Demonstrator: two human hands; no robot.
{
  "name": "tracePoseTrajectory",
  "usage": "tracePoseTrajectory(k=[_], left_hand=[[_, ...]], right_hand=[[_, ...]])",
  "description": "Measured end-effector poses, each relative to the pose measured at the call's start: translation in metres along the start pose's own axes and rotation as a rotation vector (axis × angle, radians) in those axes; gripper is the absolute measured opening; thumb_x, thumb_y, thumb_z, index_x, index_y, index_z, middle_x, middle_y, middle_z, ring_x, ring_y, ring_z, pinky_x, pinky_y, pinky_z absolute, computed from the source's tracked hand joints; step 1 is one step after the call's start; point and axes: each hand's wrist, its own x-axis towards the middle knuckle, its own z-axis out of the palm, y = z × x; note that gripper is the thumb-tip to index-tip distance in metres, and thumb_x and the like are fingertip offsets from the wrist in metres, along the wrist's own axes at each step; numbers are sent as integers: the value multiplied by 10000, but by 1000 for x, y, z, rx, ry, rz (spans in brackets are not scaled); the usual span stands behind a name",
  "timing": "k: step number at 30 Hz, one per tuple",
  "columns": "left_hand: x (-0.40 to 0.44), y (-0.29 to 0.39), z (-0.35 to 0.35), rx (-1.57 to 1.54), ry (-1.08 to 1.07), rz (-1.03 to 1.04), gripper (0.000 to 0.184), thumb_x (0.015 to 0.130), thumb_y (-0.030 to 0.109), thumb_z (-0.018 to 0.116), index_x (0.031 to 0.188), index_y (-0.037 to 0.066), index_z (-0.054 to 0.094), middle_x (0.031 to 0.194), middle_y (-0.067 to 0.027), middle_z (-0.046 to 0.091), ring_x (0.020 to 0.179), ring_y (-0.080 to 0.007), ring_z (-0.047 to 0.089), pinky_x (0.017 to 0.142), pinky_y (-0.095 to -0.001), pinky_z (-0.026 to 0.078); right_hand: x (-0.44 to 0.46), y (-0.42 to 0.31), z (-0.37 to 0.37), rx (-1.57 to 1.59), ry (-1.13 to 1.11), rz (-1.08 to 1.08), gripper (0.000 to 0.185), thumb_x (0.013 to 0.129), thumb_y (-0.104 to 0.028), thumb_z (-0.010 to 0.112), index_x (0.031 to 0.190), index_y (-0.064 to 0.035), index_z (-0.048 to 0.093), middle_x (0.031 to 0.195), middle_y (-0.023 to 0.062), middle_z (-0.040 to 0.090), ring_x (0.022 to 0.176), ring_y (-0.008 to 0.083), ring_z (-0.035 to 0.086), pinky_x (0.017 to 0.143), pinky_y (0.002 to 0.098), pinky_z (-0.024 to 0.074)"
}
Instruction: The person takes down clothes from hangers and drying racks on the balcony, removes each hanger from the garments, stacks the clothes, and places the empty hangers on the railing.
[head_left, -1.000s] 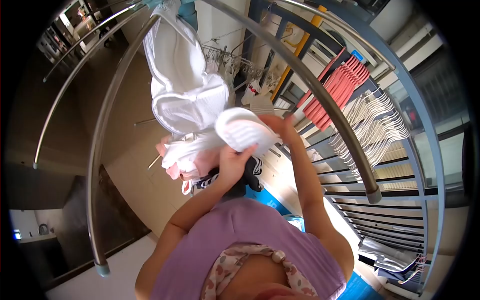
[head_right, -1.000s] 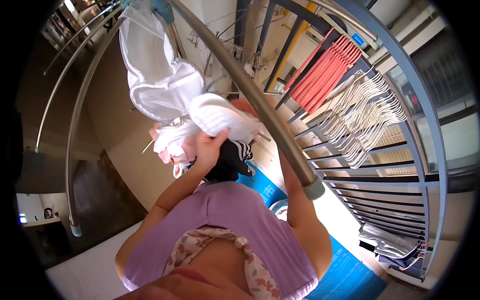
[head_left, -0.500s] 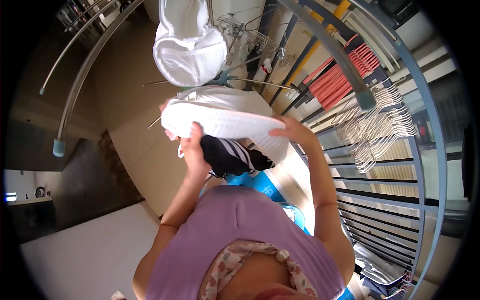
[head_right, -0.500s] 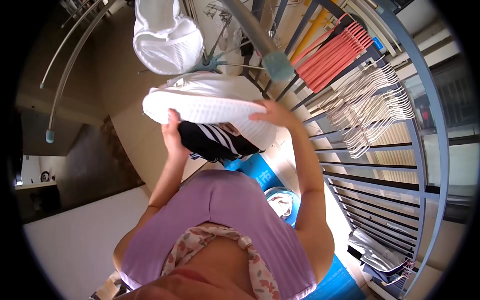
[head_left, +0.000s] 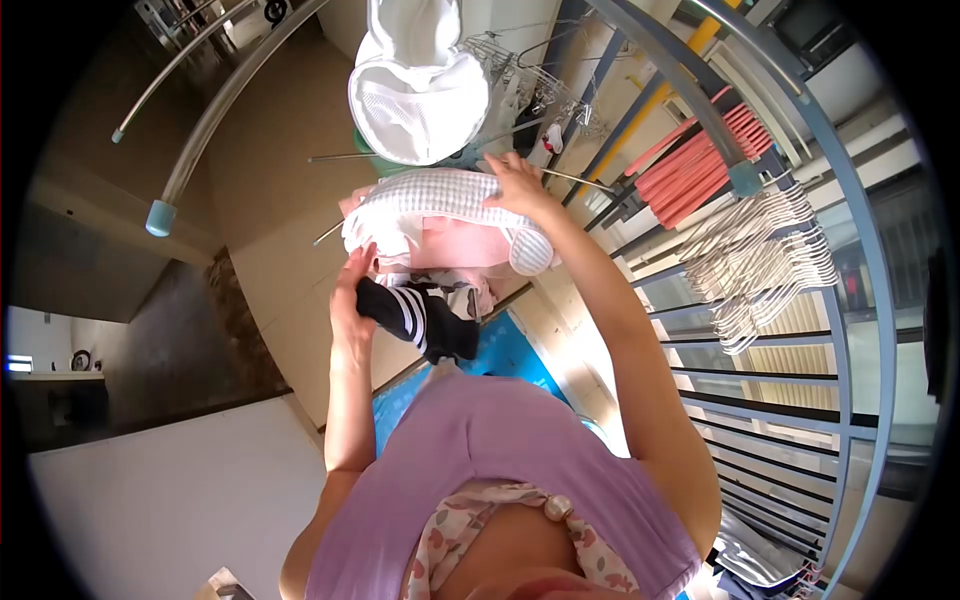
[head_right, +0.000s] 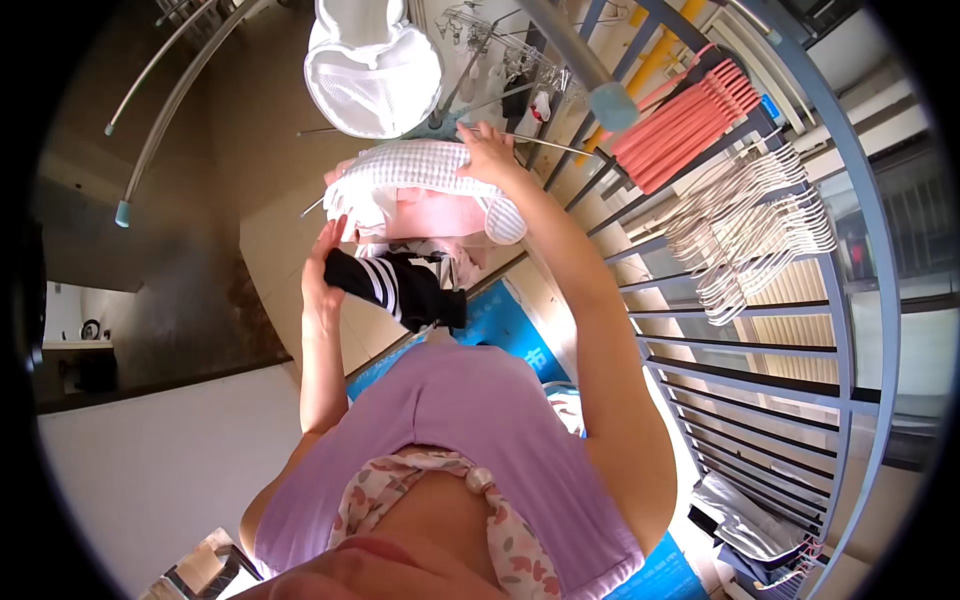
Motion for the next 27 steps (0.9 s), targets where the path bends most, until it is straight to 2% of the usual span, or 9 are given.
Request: tracePoseTrajectory(k=[2, 5, 7, 8, 12, 16, 19, 23, 27], left_hand=[[-39, -1, 20, 139, -229, 37, 236, 837, 128, 513, 1051, 27, 521, 1045, -80, 565, 945, -125, 500, 836, -266, 367], [-86, 10, 64, 236, -549, 122, 183, 787, 52, 571, 964, 30, 529, 1005, -66, 555, 930, -117, 489, 853, -267, 347], [-113, 41, 94, 286, -685, 529, 263, 731, 33, 602, 977, 24, 509, 1015, -96, 517, 989, -171, 444, 875, -299, 316], [-120, 53, 97, 284, -674, 695, 293, 701, 69, 624, 961, 30, 495, 1016, -111, 494, 962, -194, 448, 870, -318, 311], [-150, 89, 105, 16, -507, 1297, 205, 763, 48, 486, 963, 93, 502, 1121, -82, 436, 1009, -198, 430, 862, -309, 350], [-181, 128, 123, -521, -980, 1066, 199, 787, 35, 463, 745, 156, 616, 979, 1, 530, 873, -127, 516, 782, -309, 433], [-192, 169, 95, -488, -958, 1173, 172, 793, 46, 459, 760, 124, 609, 927, -25, 546, 862, -130, 521, 767, -302, 437], [-197, 227, 24, -430, -799, 1337, 150, 800, 61, 453, 780, 81, 601, 856, -59, 567, 846, -133, 528, 747, -294, 442], [-165, 251, -46, -374, -512, 1327, 150, 808, 76, 448, 801, 39, 592, 786, -92, 588, 830, -137, 535, 727, -285, 446]], right_hand=[[-29, -10, -21, 450, -7, -170, 778, 659, -359, 699, 1286, -98, 320, 1282, 160, 355, 1178, 289, 352, 972, 373, 291], [-93, -50, -9, 1524, -555, -643, 857, 636, -393, 717, 1287, -30, 293, 1276, 126, 389, 1198, 224, 346, 980, 359, 284], [-139, -72, 15, 877, -466, -692, 1054, 476, -347, 806, 1302, -6, 247, 1274, 159, 381, 1202, 240, 334, 986, 344, 265], [-157, -93, 20, 1122, -841, -427, 1156, 392, -370, 824, 1310, -7, 223, 1280, 166, 368, 1210, 249, 318, 1014, 324, 207], [-177, -124, 108, 1068, -346, -633, 1121, 431, -370, 805, 1337, -95, 206, 1322, 120, 319, 1254, 272, 236, 995, 546, -9], [-188, -159, 112, 862, -162, -763, 1049, 457, -403, 774, 1322, -113, 256, 1324, 124, 311, 1248, 280, 224, 984, 540, 19], [-202, -173, 127, 1075, -477, -613, 945, 514, -337, 728, 1309, -99, 276, 1292, 114, 354, 1199, 263, 297, 973, 491, 119], [-217, -161, 143, 1749, -1242, 129, 809, 590, -249, 667, 1292, -80, 302, 1249, 101, 411, 1132, 241, 395, 958, 426, 252], [-220, -93, 46, 1940, -1002, 325, 607, 654, -114, 536, 1236, -45, 379, 1164, 78, 490, 1006, 195, 511, 879, 309, 403]])
